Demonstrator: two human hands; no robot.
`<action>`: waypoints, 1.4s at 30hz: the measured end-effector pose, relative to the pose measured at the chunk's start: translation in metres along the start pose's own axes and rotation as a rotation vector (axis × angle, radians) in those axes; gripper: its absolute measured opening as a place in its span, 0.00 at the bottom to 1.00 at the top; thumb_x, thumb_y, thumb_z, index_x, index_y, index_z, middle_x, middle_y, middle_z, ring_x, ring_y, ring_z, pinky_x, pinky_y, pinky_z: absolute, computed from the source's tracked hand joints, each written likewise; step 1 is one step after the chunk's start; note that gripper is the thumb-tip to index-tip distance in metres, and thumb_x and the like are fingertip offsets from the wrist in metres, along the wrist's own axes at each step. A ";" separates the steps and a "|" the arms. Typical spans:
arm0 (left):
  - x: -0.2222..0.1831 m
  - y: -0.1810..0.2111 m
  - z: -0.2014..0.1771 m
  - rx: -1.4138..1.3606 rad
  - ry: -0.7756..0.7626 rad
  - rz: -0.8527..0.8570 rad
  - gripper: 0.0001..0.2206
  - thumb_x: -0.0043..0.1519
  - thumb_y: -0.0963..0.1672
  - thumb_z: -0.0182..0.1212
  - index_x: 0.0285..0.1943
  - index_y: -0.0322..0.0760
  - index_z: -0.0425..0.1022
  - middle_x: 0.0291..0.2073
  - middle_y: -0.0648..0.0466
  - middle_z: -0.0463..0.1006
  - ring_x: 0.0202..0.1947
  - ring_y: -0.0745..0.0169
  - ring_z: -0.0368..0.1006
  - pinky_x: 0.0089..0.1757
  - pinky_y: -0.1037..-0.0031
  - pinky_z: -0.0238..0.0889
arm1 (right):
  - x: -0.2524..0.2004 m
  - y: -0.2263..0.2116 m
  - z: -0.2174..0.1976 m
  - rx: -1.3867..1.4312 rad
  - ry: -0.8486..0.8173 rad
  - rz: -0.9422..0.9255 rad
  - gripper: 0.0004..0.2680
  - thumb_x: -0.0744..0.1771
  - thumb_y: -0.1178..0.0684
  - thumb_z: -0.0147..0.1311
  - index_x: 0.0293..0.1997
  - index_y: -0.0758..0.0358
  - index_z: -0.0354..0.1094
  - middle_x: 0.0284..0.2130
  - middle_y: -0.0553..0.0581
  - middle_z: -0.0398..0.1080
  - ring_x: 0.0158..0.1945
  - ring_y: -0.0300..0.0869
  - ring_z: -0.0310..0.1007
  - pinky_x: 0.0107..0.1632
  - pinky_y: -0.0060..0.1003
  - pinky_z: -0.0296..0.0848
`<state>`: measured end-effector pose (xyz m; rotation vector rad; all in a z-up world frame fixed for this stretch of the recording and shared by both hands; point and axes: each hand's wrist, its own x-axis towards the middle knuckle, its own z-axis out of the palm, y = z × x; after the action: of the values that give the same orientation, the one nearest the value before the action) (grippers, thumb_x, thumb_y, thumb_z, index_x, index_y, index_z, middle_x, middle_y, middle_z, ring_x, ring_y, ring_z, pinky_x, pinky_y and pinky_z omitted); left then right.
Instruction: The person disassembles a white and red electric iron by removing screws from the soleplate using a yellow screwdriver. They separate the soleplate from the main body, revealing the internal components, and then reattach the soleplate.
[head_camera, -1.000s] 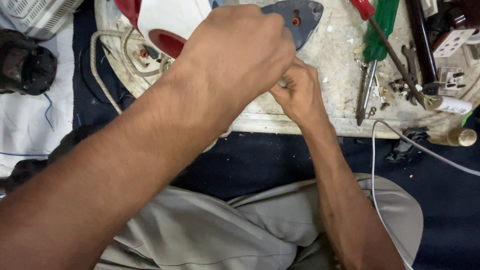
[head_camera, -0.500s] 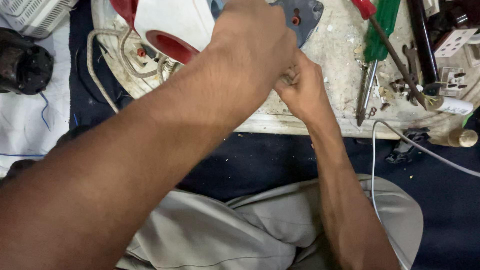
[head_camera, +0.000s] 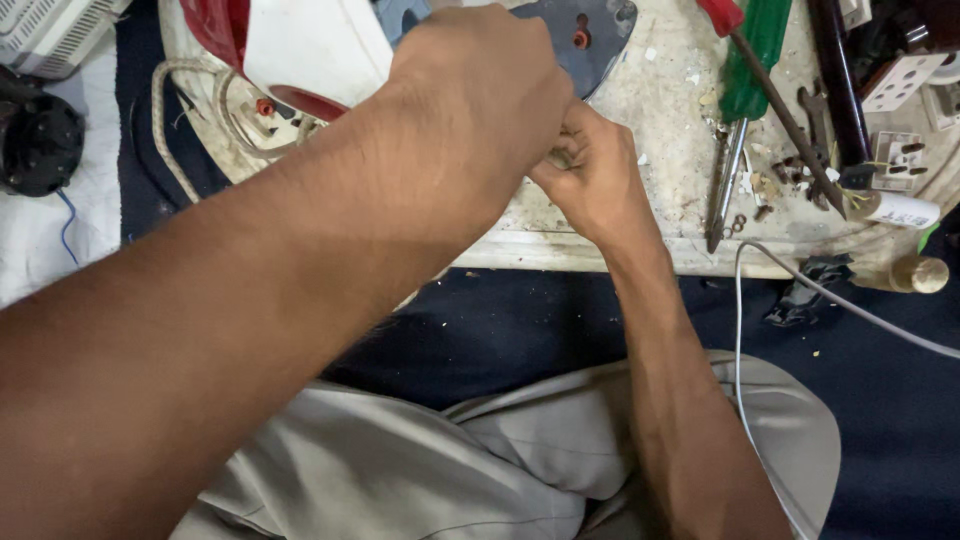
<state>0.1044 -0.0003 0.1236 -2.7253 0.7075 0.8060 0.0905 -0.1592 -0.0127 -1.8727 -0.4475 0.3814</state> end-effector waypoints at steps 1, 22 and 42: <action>-0.001 0.000 -0.001 -0.006 -0.018 -0.002 0.13 0.52 0.43 0.75 0.45 0.38 0.84 0.40 0.45 0.83 0.42 0.50 0.81 0.38 0.65 0.75 | 0.000 0.000 0.000 0.001 -0.002 -0.012 0.11 0.66 0.65 0.61 0.54 0.71 0.70 0.46 0.58 0.79 0.52 0.40 0.80 0.54 0.34 0.79; -0.012 -0.001 -0.010 0.070 -0.017 0.031 0.13 0.50 0.42 0.76 0.43 0.38 0.84 0.38 0.49 0.82 0.44 0.54 0.79 0.38 0.68 0.75 | 0.001 -0.002 0.000 -0.059 0.005 0.029 0.08 0.65 0.62 0.64 0.48 0.68 0.75 0.42 0.56 0.81 0.48 0.38 0.81 0.52 0.34 0.79; 0.005 -0.003 0.014 -0.107 0.154 -0.029 0.11 0.51 0.42 0.72 0.42 0.41 0.84 0.39 0.49 0.82 0.43 0.50 0.80 0.38 0.64 0.74 | 0.002 -0.009 -0.001 -0.117 0.008 -0.040 0.07 0.64 0.62 0.65 0.44 0.66 0.77 0.40 0.56 0.79 0.46 0.39 0.80 0.50 0.35 0.76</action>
<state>0.1034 0.0047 0.1093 -2.9110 0.6707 0.6509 0.0920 -0.1561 -0.0045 -1.9747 -0.5111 0.3267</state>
